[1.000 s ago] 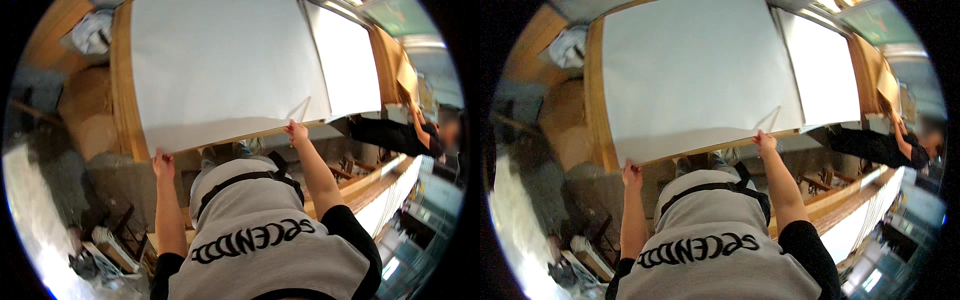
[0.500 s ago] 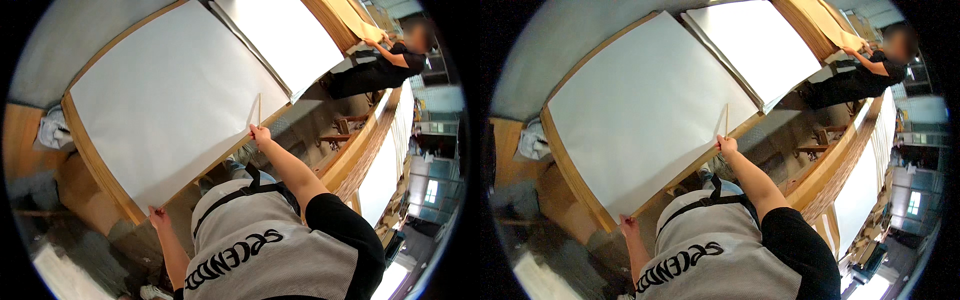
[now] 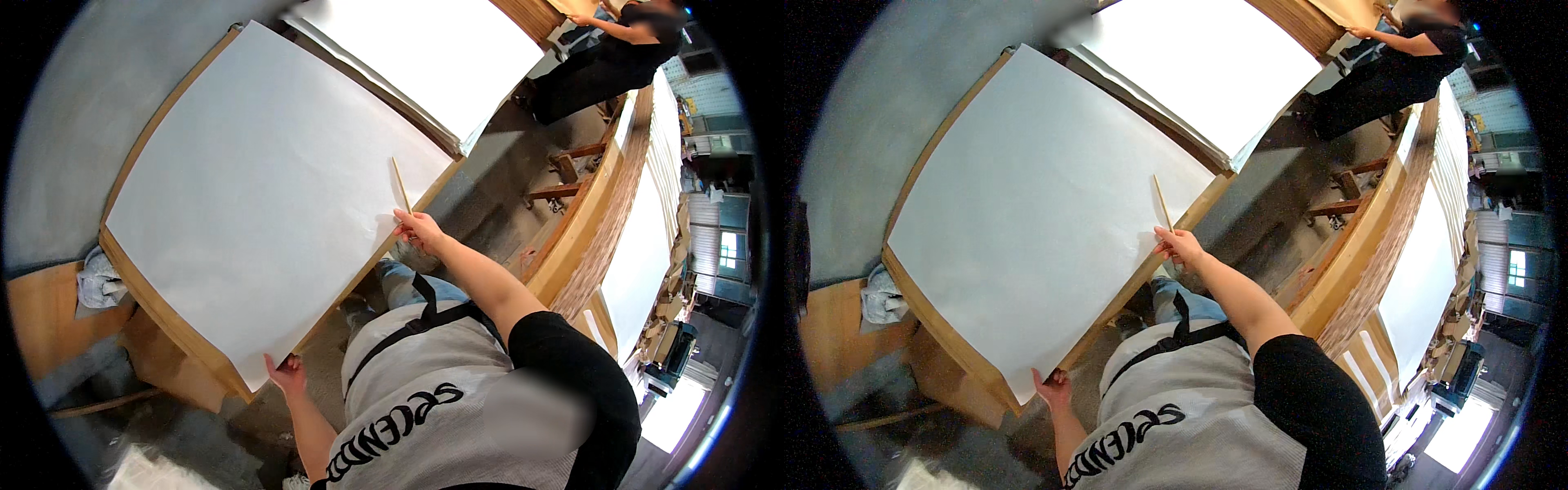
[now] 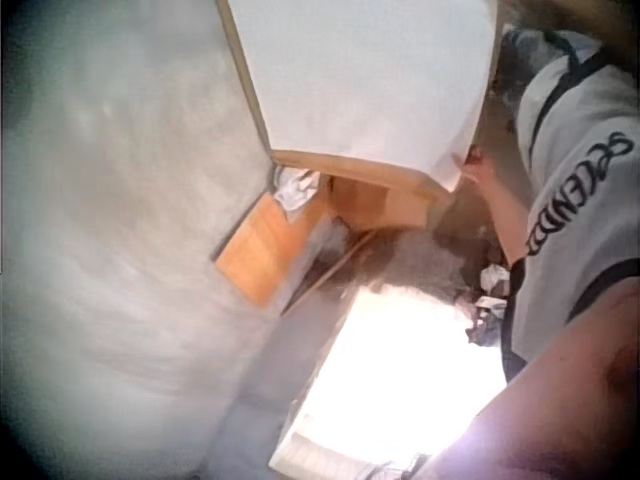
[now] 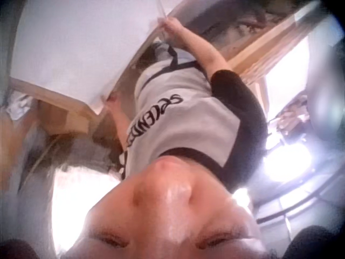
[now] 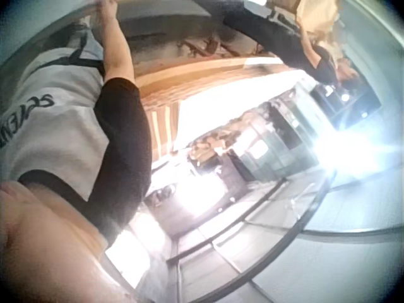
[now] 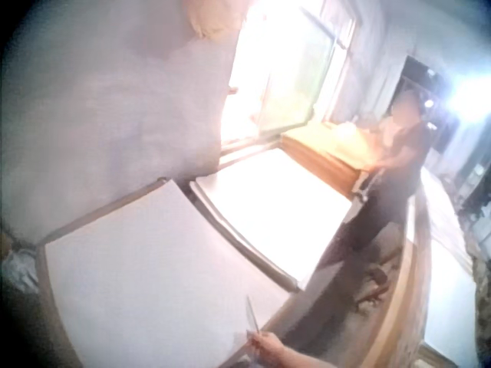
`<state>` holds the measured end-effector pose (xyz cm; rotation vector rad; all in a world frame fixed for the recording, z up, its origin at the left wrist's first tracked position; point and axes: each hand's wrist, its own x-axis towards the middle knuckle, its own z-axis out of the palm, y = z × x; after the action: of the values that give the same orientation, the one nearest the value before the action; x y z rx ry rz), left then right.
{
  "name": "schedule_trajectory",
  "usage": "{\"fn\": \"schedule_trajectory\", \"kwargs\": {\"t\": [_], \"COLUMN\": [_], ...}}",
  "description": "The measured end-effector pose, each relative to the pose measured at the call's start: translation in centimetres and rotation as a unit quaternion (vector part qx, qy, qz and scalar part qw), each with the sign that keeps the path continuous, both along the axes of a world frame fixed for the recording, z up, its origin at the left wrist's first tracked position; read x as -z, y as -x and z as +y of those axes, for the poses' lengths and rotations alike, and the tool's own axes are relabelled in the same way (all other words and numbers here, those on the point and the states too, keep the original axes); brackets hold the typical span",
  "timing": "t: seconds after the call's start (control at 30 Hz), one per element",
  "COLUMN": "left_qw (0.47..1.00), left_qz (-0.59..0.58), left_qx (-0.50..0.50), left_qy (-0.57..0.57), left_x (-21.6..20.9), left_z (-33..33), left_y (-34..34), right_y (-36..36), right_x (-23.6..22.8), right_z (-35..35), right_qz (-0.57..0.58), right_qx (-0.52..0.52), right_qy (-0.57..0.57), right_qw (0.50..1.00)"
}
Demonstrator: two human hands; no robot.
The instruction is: The person repeatedly picks up a large white board and places it onto a wooden frame on a workbench, then removes it and returns to a stack of brown paper sheets. The cycle of placing and removing the board continues throughout the clip.
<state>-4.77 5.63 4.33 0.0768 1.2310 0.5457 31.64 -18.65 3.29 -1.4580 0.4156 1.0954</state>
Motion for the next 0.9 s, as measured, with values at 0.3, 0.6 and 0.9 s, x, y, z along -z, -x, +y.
{"fn": "schedule_trajectory", "kwargs": {"t": [0.3,0.6,0.9], "left_qw": [0.975,0.892,0.768], "left_qz": [0.201,0.183,-0.127], "left_qx": [0.098,0.294,0.204], "left_qy": [-0.02,-0.289,-0.594], "left_x": [0.1,-13.2,-34.5], "left_z": [0.8,10.8,5.4], "left_y": [-0.3,-7.3,-33.6], "right_y": [-1.8,-1.5,-4.5], "right_x": [1.4,-3.9,-23.8], "right_z": [0.5,0.1,-7.5], "right_qz": [-0.023,-0.207,-0.25], "right_qx": [-0.096,-0.053,0.061], "right_qy": [0.015,0.036,-0.088], "right_qw": [0.995,0.976,0.962]}}
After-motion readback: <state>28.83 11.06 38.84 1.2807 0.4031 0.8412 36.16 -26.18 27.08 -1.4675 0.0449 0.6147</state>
